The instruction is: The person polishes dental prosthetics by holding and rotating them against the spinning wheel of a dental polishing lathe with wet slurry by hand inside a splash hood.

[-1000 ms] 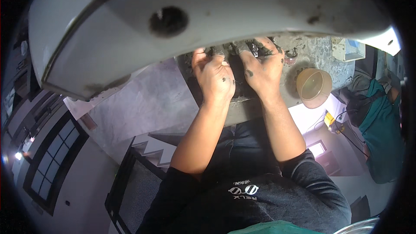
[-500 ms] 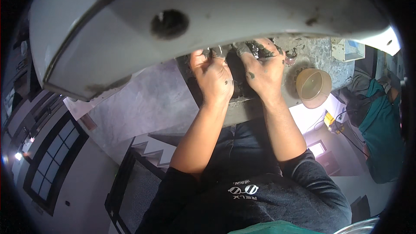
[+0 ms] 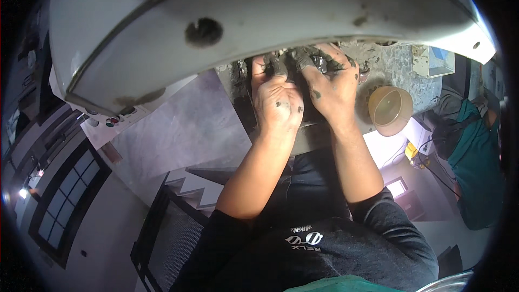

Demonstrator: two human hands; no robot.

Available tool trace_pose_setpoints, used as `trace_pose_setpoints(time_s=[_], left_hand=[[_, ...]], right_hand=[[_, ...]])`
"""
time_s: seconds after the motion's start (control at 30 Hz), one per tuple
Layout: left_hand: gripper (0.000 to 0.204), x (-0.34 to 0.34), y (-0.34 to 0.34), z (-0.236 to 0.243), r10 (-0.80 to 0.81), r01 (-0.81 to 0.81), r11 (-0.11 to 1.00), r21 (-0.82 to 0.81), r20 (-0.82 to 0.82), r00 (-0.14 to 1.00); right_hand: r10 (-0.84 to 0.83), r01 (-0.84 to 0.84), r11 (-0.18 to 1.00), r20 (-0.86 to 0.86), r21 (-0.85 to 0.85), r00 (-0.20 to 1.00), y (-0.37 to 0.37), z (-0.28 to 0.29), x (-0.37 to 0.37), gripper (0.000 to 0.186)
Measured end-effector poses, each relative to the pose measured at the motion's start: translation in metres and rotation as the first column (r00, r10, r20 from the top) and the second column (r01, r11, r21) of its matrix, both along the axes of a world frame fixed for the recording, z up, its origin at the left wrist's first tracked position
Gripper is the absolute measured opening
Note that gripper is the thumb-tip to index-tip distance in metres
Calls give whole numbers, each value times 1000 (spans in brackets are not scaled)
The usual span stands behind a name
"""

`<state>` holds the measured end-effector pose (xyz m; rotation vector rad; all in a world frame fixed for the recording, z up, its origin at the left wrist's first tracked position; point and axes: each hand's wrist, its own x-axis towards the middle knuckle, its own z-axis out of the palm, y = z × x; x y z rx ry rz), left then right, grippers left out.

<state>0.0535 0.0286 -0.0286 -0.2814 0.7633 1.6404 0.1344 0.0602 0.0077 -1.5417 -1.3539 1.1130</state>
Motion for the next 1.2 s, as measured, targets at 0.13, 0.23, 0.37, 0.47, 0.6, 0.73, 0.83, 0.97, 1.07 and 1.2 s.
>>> trace_pose_setpoints(time_s=[0.13,0.23,0.37,0.47,0.6,0.73,0.83,0.97,1.07,1.2], left_hand=[[33,-5,-1,-18,14,-2,997,83,-138,990],[30,-5,-3,-22,48,-29,997,77,-243,969],[28,-6,-6,-25,80,-13,985,174,-381,921],[28,-4,-6,-23,113,-34,980,197,-406,907],[28,-2,-4,-24,103,-43,985,167,-371,923],[27,1,-5,-20,104,-89,994,68,-271,957],[27,-2,-3,-18,83,-62,994,89,-266,960],[30,-1,-5,-16,61,-36,996,84,-319,946],[23,1,1,-18,56,-28,996,84,-353,934],[23,-17,-15,-11,118,-26,986,162,-589,799]], right_hand=[[-23,23,998,-2,-59,1000,-2,-5,-3,23],[-16,13,997,-44,-70,999,-2,-7,-1,25],[1,-8,996,-86,-85,996,-4,-2,-1,26],[-18,8,998,-158,-65,987,-8,-5,0,25],[-15,6,995,-87,-103,996,-3,-4,0,25],[-3,-9,992,-93,-127,996,-4,-6,2,25],[-1,-8,994,-74,-113,997,-2,-3,0,24],[9,-21,992,-102,-123,995,-1,-6,4,23],[-32,-1,985,-190,-171,981,1,-9,4,21],[127,-135,989,-115,-60,985,-9,-10,8,26]])
